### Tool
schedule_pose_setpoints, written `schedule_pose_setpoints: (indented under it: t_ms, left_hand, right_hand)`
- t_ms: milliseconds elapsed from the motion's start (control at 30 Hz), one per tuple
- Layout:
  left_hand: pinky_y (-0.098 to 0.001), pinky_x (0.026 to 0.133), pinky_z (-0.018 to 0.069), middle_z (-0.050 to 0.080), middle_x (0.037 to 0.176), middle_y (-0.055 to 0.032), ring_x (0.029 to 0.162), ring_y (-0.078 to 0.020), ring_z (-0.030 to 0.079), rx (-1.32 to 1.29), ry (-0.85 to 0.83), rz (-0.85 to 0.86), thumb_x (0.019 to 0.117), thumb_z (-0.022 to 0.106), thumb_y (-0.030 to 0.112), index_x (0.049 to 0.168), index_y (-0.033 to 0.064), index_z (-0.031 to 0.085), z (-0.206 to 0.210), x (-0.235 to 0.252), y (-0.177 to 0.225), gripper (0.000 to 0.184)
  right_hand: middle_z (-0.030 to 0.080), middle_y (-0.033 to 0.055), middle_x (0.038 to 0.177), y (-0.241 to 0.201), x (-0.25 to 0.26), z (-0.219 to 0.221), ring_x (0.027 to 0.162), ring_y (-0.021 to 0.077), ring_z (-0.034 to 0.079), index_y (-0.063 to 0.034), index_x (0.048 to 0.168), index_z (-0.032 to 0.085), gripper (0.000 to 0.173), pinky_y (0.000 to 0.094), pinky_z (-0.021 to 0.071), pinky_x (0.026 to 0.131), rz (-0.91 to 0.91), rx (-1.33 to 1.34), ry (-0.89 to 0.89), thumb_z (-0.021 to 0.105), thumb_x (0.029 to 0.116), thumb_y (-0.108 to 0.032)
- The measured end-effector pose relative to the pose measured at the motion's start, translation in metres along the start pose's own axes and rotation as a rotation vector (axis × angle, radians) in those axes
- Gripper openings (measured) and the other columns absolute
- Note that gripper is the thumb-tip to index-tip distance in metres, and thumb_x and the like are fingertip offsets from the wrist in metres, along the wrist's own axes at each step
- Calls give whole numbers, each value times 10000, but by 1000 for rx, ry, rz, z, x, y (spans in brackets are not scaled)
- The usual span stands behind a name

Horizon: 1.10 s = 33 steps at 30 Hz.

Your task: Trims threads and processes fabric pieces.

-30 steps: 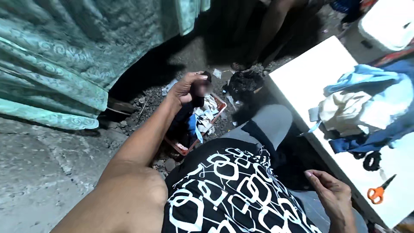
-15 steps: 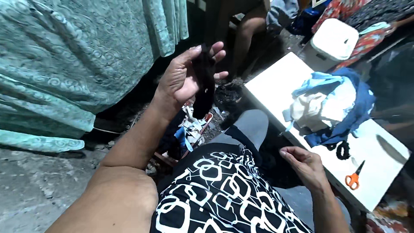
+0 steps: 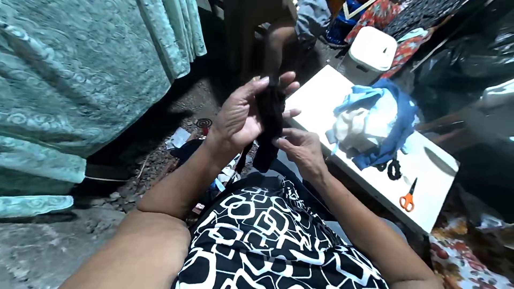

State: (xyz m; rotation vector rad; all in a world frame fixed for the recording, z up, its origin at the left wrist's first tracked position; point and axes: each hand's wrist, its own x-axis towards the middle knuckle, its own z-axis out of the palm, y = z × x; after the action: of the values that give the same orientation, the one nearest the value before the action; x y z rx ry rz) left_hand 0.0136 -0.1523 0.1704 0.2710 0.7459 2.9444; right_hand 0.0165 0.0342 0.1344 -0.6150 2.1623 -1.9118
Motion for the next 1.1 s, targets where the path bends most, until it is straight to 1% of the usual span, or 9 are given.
schedule_pose_setpoints:
  t_ms: [133,267,333,433,533,767,900,1000,1100]
  left_hand:
    - [-520,1006,550,677,1261,-195,1150,-332,683,-32,148,51,1115,302,196,1245,25,548,-19,3,-3,326]
    - [-462,948,578,715,1008,-125,977,-262,714,-84,392,238,1058,448,119,1036,52,612,-62,20,11,179]
    - [-411,885,586,662,880,-84,853,-218,682,-91,494,289,1036,487,102,961,65,599,-94,29,21,139]
    - [-276,720,588,615,810,-32,704,-124,639,-54,590,271,1035,493,144,969,107,565,-149,30,39,104]
    - [-206,630,548,619,866,2,662,-69,599,74,710,235,1048,517,191,1040,129,579,-203,16,54,88]
    - [-108,517,461,603,863,42,589,5,537,110,1017,100,1052,485,178,1020,148,570,-329,-44,77,96]
    - [-150,650,533,604,949,-1,741,-42,609,10,1166,182,1050,474,146,1114,127,532,-380,-83,75,89]
    - [-197,709,545,601,962,-4,805,-68,618,81,1241,232,1040,513,157,1160,146,531,-410,-111,75,122]
    - [-263,752,546,613,1049,-7,876,-99,626,441,1350,4,985,629,251,1266,166,551,-432,-129,81,304]
  right_hand:
    - [593,-35,642,13,-7,-16,441,-3,381,-45,988,744,110,165,338,412,66,53,13,640,978,-78]
    - [450,-67,557,21,-18,-43,406,1,326,-133,967,716,139,162,309,388,191,71,99,589,1008,-173]
    - [449,-74,558,30,-17,-56,420,3,347,-100,963,706,134,169,329,403,240,126,202,587,1008,-141]
    - [398,-91,538,45,-21,-76,415,4,328,-104,933,675,142,174,313,405,285,140,295,571,1018,-151]
    - [370,-101,526,60,-25,-94,420,11,314,-129,862,634,182,189,296,413,326,141,361,545,1021,-145]
    - [335,-114,507,78,-53,-115,401,2,301,-163,816,593,193,178,299,405,421,166,448,535,999,-150]
    - [359,-100,510,87,-56,-120,412,14,318,-157,790,584,223,188,306,416,479,203,507,520,1003,-143]
    - [357,-95,512,92,-55,-123,413,22,321,-159,781,571,233,193,300,415,513,249,517,524,1010,-155]
    - [358,-93,507,91,-53,-122,409,23,327,-156,788,583,222,195,309,412,523,279,519,538,1006,-162]
